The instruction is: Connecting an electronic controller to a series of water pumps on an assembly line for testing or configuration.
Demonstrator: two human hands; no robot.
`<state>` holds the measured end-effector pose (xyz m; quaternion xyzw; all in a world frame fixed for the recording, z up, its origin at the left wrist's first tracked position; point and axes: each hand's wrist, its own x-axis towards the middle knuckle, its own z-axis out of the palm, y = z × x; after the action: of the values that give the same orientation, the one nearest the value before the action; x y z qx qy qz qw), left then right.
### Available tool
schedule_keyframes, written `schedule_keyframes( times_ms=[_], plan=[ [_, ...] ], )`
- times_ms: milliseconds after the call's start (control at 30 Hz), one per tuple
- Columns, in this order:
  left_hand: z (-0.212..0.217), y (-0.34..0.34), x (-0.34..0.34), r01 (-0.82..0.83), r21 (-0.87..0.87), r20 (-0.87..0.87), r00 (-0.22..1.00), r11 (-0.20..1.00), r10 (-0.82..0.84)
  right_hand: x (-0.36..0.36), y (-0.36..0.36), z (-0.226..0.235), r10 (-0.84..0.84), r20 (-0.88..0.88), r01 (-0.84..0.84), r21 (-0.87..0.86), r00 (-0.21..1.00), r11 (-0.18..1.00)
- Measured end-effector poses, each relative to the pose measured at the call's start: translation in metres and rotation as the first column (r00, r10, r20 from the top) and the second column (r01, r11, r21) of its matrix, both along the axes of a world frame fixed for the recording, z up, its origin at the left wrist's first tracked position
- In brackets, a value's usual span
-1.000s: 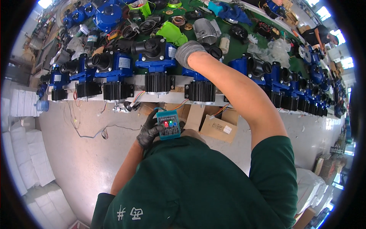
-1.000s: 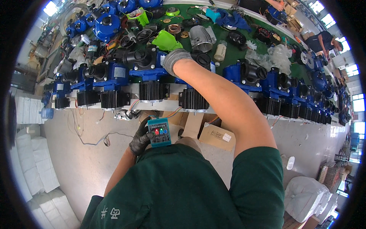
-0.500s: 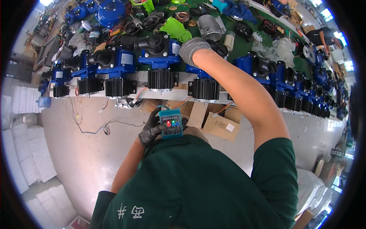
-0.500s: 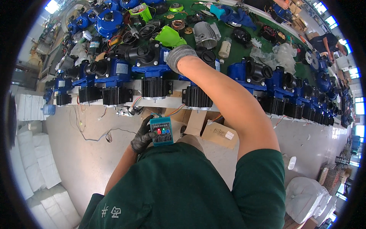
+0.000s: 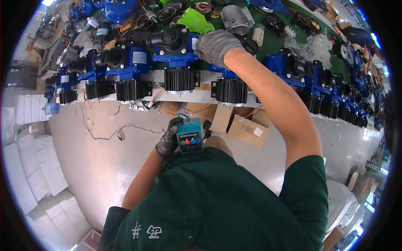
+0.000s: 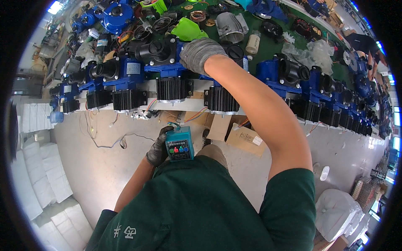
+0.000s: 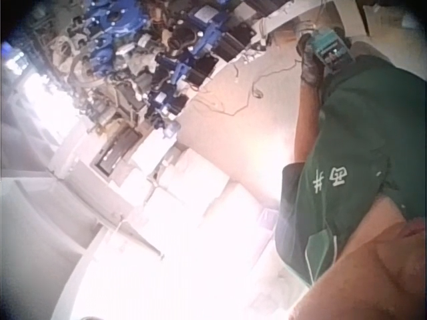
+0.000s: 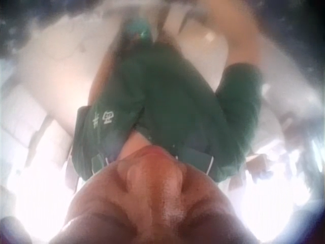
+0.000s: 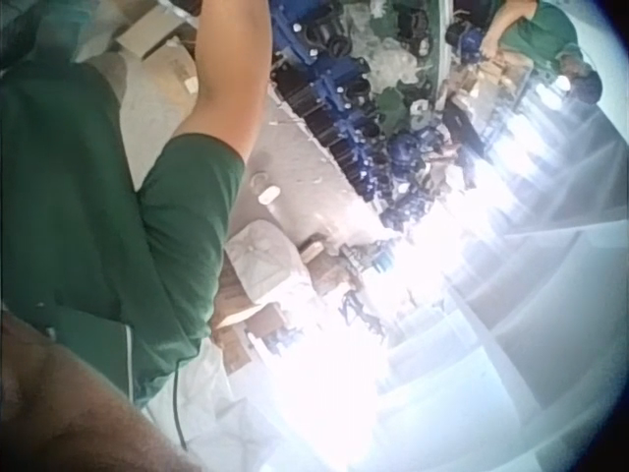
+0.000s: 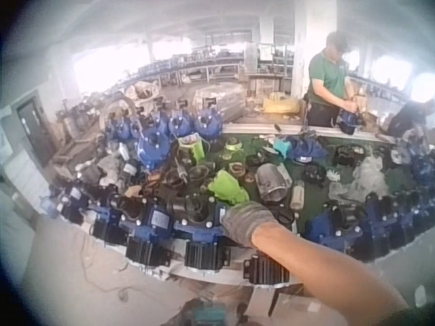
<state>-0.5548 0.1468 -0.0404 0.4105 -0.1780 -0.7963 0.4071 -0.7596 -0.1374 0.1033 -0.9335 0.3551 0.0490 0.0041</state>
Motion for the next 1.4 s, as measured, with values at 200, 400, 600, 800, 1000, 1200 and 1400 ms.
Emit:
schedule_keyframes(
  times_ms=[200, 400, 600, 800, 1000, 1200, 1400],
  plan=[
    [-0.011, 0.001, -0.001, -0.119, 0.146, -0.035, 0.992, 0.982, 0.125, -0.009, 0.062, -0.029, 0.328, 0.56, -0.104, -0.394, 0.761, 0.913],
    [-0.015, -0.003, 0.0, -0.218, 0.255, -0.069, 0.968, 0.942, 0.242, -0.028, 0.174, -0.154, -0.735, 0.228, 0.148, 0.901, 0.639, 0.408],
    [-0.045, 0.004, 0.001, -0.307, 0.362, -0.024, 0.941, 0.88, 0.338, 0.015, 0.206, -0.199, -0.919, -0.369, -0.282, 0.875, 0.141, -0.394],
    [-0.048, -0.006, 0.005, -0.164, 0.48, -0.176, 0.944, 0.862, 0.278, 0.038, 0.209, -0.282, -0.932, -0.345, -0.684, 0.654, 0.11, -0.323],
    [-0.017, -0.027, -0.003, -0.171, 0.369, -0.068, 0.975, 0.914, 0.21, 0.039, 0.207, -0.263, -0.908, -0.415, -0.619, 0.699, 0.057, -0.358],
    [-0.019, -0.028, 0.006, -0.134, 0.385, -0.086, 0.98, 0.913, 0.18, 0.036, 0.207, -0.26, -0.903, -0.423, -0.64, 0.673, 0.079, -0.371],
    [-0.023, -0.033, 0.004, -0.131, 0.34, -0.054, 0.986, 0.931, 0.158, 0.033, 0.211, -0.275, -0.977, -0.091, -0.638, 0.745, 0.191, -0.194]
  ],
)
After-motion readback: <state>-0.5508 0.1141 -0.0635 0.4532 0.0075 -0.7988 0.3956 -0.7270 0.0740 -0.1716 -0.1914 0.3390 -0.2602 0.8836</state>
